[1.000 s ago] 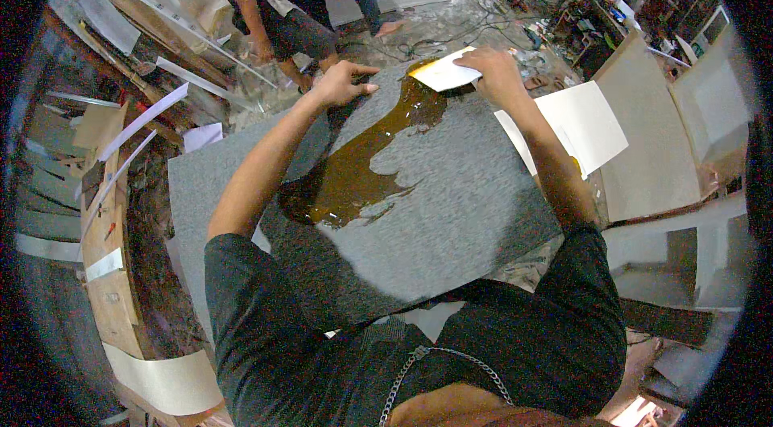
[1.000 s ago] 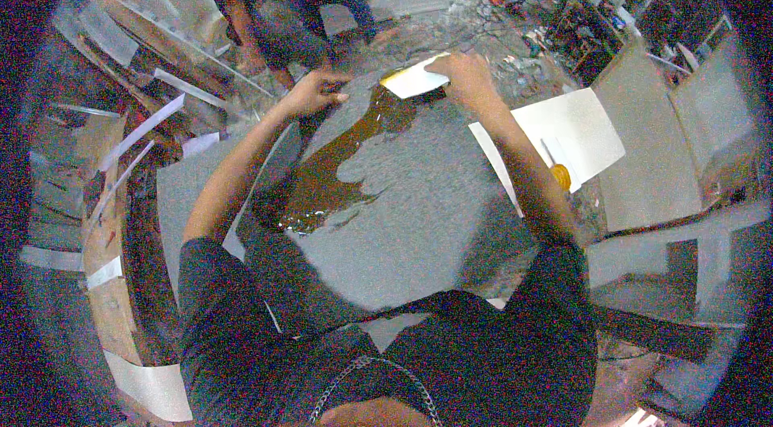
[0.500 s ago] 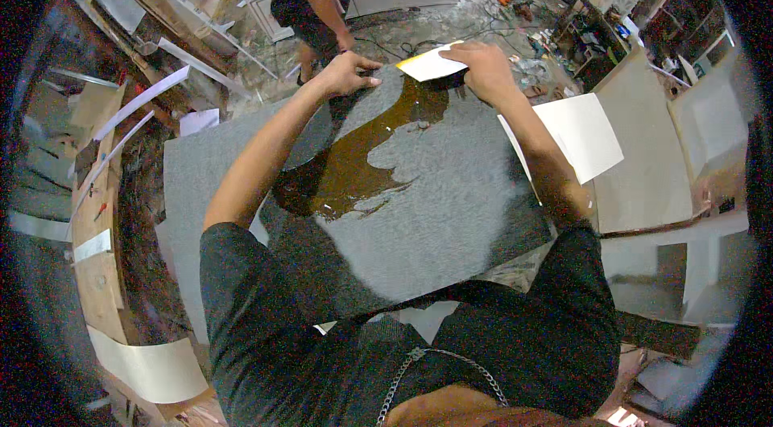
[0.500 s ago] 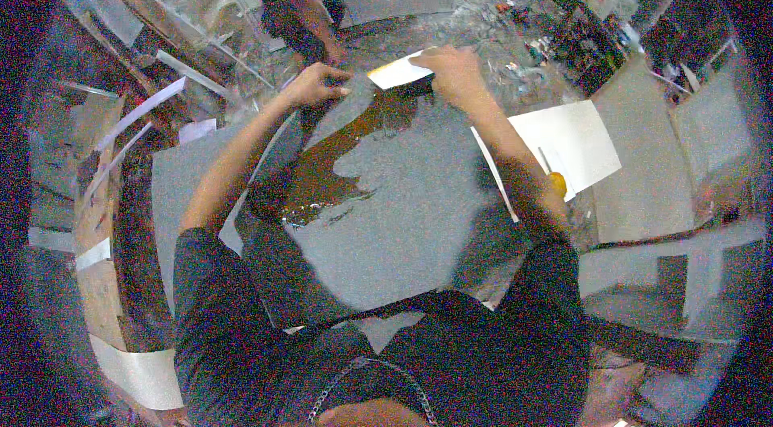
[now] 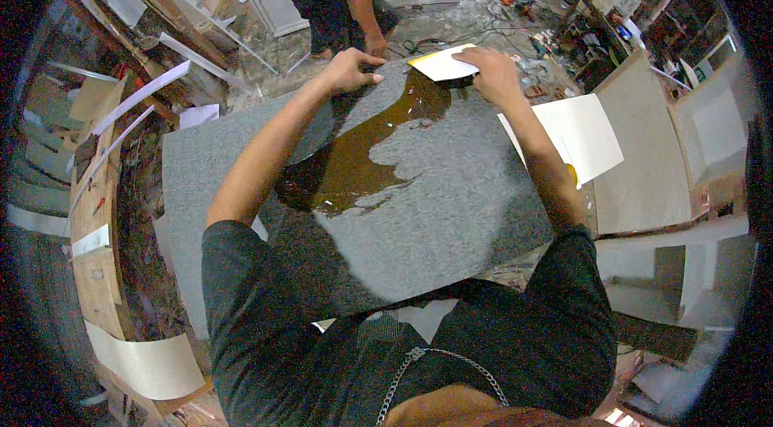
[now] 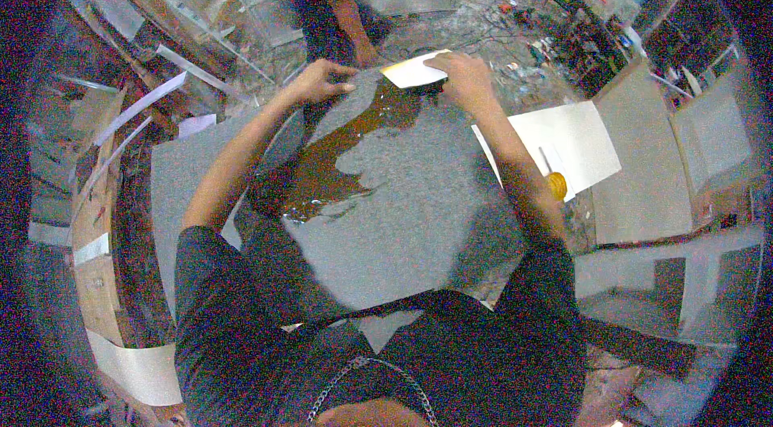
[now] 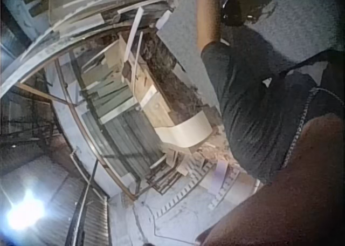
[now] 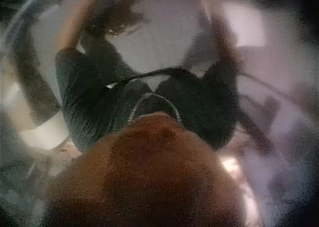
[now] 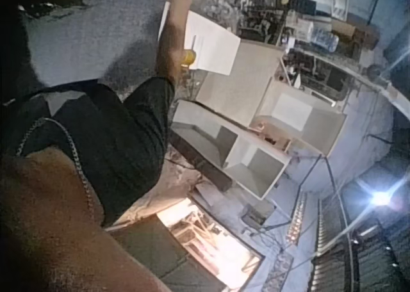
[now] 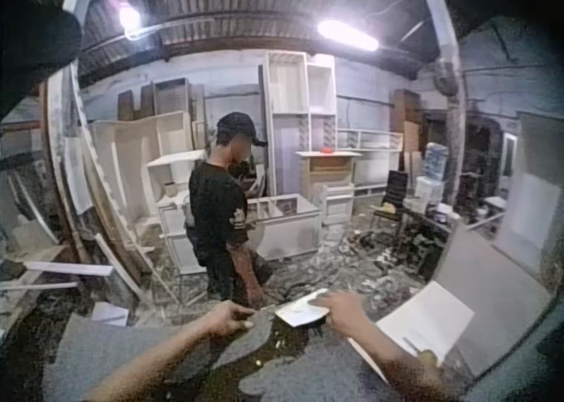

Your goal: The person pours adhesive from a container onto a grey wood panel and spreads it across the surface using a flat applicator.

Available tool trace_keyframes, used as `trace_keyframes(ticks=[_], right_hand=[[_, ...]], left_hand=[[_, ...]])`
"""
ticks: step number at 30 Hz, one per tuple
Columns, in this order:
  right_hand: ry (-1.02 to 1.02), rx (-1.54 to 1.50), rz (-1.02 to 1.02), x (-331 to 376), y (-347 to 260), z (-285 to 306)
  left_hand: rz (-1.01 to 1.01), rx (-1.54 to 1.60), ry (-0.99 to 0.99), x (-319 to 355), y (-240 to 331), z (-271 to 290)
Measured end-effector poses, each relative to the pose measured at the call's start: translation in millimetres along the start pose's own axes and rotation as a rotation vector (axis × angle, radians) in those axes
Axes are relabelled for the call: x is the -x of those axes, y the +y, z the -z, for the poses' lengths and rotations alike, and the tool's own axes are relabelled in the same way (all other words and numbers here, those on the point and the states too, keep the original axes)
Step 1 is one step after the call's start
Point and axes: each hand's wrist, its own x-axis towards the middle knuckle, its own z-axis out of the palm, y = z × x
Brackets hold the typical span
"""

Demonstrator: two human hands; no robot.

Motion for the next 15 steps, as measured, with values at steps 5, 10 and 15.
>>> trace_keyframes(ticks=[5, 10, 15], right_hand=[[-0.086, 0.056, -0.024, 3.2, 2.8, -2.6], [-0.026, 0.032, -0.008, 7.2, 4.9, 2.8], [-0.028, 0.005, -0.030, -2.0, -0.6, -6.6]], left_hand=[[-0.021, -0.025, -0.045, 0.5, -4.7, 1.3], [-0.099, -0.061, 0.063, -0.5, -3.7, -1.1], [-0.044, -0.018, 0.026, -3.2, -14.3, -4.7]])
